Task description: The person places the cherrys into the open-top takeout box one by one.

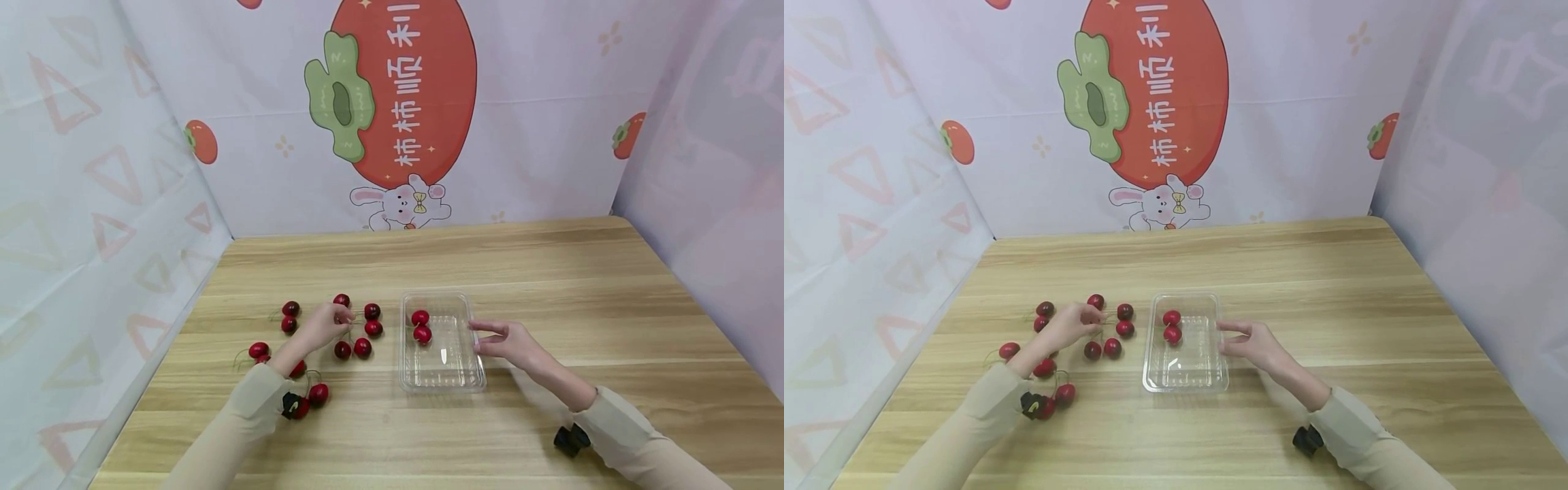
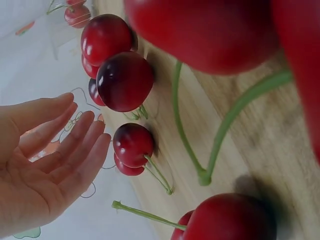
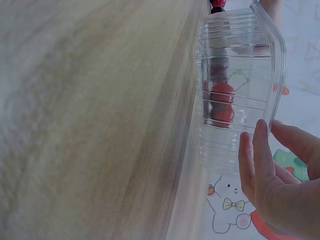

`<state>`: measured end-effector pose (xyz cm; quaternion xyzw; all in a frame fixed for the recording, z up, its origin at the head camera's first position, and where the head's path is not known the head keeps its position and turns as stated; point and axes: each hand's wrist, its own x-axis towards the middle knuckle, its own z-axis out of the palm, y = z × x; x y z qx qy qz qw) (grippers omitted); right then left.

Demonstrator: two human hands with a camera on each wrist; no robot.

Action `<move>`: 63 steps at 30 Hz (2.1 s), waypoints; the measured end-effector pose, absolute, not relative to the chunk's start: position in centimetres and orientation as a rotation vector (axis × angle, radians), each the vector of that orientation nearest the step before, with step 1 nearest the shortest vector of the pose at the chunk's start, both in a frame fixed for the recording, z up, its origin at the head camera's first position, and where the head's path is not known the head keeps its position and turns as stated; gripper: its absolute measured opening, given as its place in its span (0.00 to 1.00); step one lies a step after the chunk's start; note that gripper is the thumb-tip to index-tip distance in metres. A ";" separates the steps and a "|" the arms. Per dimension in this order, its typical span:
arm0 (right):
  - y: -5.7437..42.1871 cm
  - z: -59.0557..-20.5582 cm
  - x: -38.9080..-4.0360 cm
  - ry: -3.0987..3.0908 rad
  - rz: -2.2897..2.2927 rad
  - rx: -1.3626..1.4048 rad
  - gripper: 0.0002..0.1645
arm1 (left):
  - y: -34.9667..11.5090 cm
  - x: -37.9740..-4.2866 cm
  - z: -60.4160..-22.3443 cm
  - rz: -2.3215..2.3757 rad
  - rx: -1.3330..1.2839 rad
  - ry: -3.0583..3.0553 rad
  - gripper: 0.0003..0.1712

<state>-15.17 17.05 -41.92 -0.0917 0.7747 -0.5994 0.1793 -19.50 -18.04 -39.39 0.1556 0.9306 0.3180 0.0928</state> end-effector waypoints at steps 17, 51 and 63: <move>17.2 -41.9 -15.2 2.188 -1.688 -0.269 0.31 | -17.5 -19.7 -39.8 0.602 0.399 2.817 0.11; 17.2 -42.0 -15.3 2.183 -1.678 -0.266 0.31 | -17.3 -20.5 -41.7 0.525 0.422 2.823 0.13; 17.2 -42.0 -15.3 2.183 -1.677 -0.263 0.30 | -17.3 -21.1 -41.9 0.564 0.356 2.814 0.12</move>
